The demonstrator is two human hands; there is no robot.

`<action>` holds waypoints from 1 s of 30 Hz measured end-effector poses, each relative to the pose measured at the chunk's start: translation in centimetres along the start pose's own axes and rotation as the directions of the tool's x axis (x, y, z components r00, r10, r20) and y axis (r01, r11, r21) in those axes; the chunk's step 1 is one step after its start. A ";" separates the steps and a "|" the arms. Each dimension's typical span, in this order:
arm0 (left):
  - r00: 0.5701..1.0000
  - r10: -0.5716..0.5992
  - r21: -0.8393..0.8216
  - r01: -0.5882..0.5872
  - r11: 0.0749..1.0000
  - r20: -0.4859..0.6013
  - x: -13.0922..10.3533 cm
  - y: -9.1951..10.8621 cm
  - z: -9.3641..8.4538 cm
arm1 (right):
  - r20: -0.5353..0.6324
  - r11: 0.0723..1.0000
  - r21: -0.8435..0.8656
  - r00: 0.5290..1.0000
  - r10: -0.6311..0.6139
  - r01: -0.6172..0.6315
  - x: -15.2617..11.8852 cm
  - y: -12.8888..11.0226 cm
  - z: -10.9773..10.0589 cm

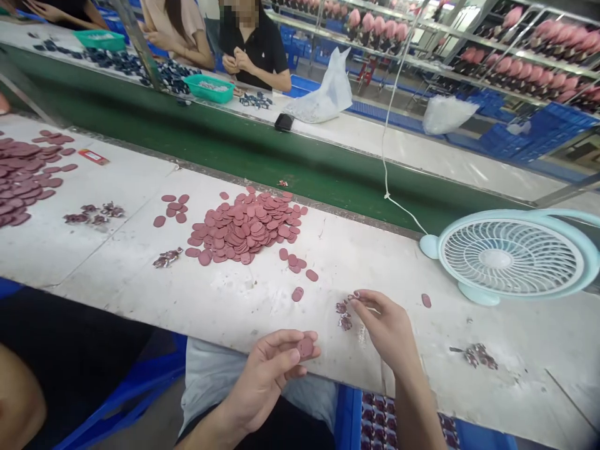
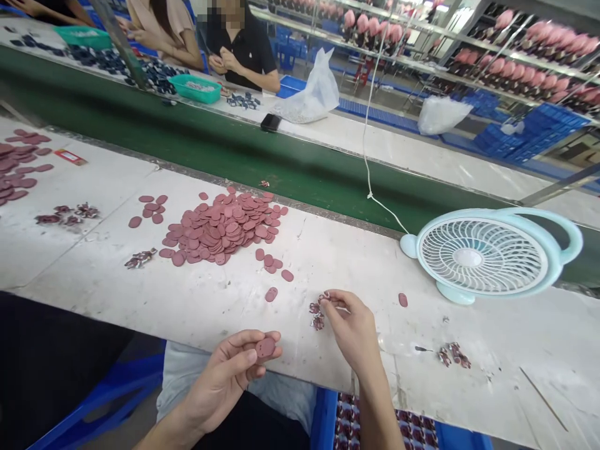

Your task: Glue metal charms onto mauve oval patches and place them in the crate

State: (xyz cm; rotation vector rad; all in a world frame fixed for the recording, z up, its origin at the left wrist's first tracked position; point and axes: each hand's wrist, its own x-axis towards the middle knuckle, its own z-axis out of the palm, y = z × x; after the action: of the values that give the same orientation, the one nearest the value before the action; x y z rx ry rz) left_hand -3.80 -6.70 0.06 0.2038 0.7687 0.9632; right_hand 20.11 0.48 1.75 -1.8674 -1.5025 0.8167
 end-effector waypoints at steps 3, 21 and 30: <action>0.999 0.031 0.014 -0.031 0.999 0.018 0.1 -0.2 0.0 | 0.134 0.950 0.313 0.990 -0.045 0.001 -4.4 -1.4 0.0; 0.986 0.095 0.113 -0.111 0.987 0.133 0.6 -1.2 0.2 | 0.353 0.857 0.487 0.936 -0.015 -0.170 -8.7 -4.3 1.7; 0.985 0.138 0.177 -0.155 0.972 0.105 0.5 -1.5 0.3 | 0.302 0.769 0.604 0.953 0.024 -0.210 -9.4 -4.0 2.6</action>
State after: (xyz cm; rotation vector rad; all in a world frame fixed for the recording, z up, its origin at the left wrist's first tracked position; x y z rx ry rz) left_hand -2.43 -7.16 -0.67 0.4697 0.7662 1.0148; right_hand 14.07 -7.89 4.07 -1.3728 -1.0574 1.4877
